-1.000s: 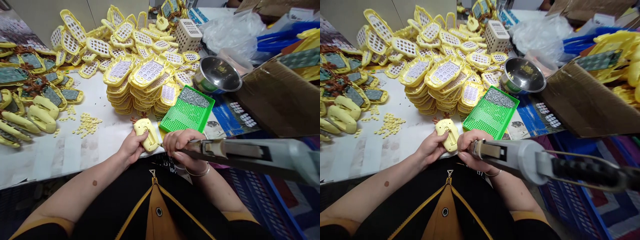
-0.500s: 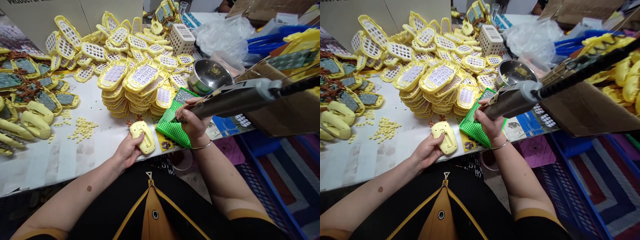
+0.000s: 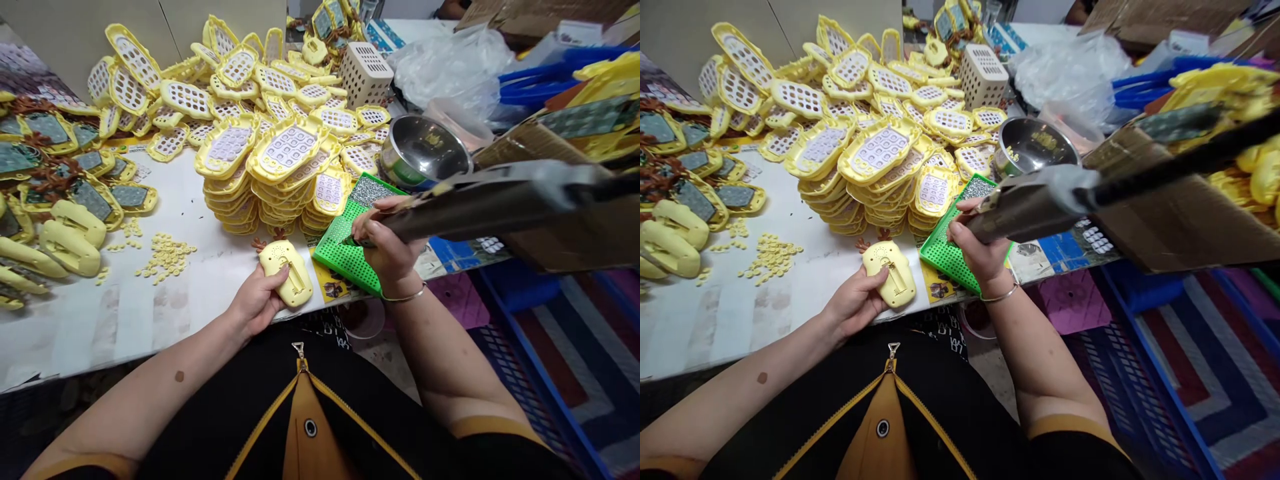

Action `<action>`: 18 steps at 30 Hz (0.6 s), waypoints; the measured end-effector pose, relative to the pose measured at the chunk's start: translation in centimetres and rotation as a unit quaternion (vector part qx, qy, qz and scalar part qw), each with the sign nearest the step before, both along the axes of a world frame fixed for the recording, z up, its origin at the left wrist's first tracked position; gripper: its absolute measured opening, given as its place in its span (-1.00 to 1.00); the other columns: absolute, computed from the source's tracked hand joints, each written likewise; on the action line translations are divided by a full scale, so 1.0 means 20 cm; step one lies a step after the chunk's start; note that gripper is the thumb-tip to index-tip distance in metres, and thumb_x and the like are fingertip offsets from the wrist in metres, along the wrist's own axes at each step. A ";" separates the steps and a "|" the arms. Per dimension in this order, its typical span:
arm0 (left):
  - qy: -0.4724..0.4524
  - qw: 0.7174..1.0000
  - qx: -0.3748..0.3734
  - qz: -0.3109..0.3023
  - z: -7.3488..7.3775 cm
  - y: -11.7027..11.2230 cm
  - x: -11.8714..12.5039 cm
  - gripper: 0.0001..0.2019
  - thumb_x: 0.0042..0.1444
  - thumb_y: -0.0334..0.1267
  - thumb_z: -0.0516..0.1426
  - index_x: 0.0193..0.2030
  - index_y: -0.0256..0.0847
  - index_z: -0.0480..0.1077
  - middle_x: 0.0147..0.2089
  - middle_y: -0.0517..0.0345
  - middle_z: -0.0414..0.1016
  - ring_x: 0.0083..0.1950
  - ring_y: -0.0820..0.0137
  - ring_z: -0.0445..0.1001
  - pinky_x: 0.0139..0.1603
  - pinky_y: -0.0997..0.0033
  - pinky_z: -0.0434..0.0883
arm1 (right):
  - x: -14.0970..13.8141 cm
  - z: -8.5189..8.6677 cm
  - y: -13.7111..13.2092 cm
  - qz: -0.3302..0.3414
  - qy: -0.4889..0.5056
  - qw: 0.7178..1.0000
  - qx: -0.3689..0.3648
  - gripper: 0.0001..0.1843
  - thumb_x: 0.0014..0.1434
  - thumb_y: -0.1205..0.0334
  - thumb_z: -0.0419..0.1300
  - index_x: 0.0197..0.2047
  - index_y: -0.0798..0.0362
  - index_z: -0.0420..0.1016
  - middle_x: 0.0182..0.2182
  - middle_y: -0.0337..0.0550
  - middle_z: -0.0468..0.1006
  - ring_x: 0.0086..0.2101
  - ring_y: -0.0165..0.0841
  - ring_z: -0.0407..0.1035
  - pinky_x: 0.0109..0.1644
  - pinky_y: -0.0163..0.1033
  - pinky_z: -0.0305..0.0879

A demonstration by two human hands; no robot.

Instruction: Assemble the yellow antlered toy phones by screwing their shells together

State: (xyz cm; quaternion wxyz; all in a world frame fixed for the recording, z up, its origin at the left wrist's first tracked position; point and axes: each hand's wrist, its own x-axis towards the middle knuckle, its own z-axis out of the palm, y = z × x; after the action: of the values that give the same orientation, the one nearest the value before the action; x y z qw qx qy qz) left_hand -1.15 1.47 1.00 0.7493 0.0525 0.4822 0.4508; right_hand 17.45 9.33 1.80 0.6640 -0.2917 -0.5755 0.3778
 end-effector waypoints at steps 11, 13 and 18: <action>-0.006 0.999 0.037 0.021 -0.02 -0.02 0.03 -0.61 0.13 -0.46 0.19 0.09 -0.19 0.29 -0.15 0.02 0.55 -0.21 0.29 0.58 -0.03 0.09 0.54 | -0.17 0.10 -0.43 0.243 0.018 0.970 0.016 -0.67 0.11 0.36 0.22 -0.05 -0.11 0.42 -0.55 -0.33 0.36 -0.54 -0.40 0.35 -0.47 -0.23 0.36; -0.006 0.999 0.043 0.019 -0.02 -0.03 0.03 -0.60 0.14 -0.47 0.17 0.11 -0.19 0.27 -0.17 0.02 0.55 -0.23 0.29 0.58 -0.07 0.12 0.54 | -0.19 0.08 -0.44 0.249 0.017 0.968 0.016 -0.65 0.09 0.39 0.22 -0.04 -0.10 0.43 -0.55 -0.33 0.37 -0.54 -0.40 0.34 -0.47 -0.23 0.36; 0.000 0.999 0.039 0.026 -0.02 -0.03 0.03 -0.63 0.13 -0.47 0.17 0.08 -0.20 0.29 -0.19 0.02 0.56 -0.23 0.27 0.58 -0.08 0.13 0.54 | -0.23 0.08 -0.42 0.249 -0.005 0.968 0.024 -0.74 0.06 0.43 0.21 -0.19 -0.06 0.42 -0.57 -0.33 0.37 -0.57 -0.40 0.32 -0.48 -0.24 0.35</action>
State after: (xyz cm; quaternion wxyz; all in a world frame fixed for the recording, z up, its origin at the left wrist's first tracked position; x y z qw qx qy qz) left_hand -0.46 0.95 0.59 0.7349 0.0691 0.4655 0.4883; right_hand 12.93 0.90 3.46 0.5526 -0.1250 -0.6425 0.5160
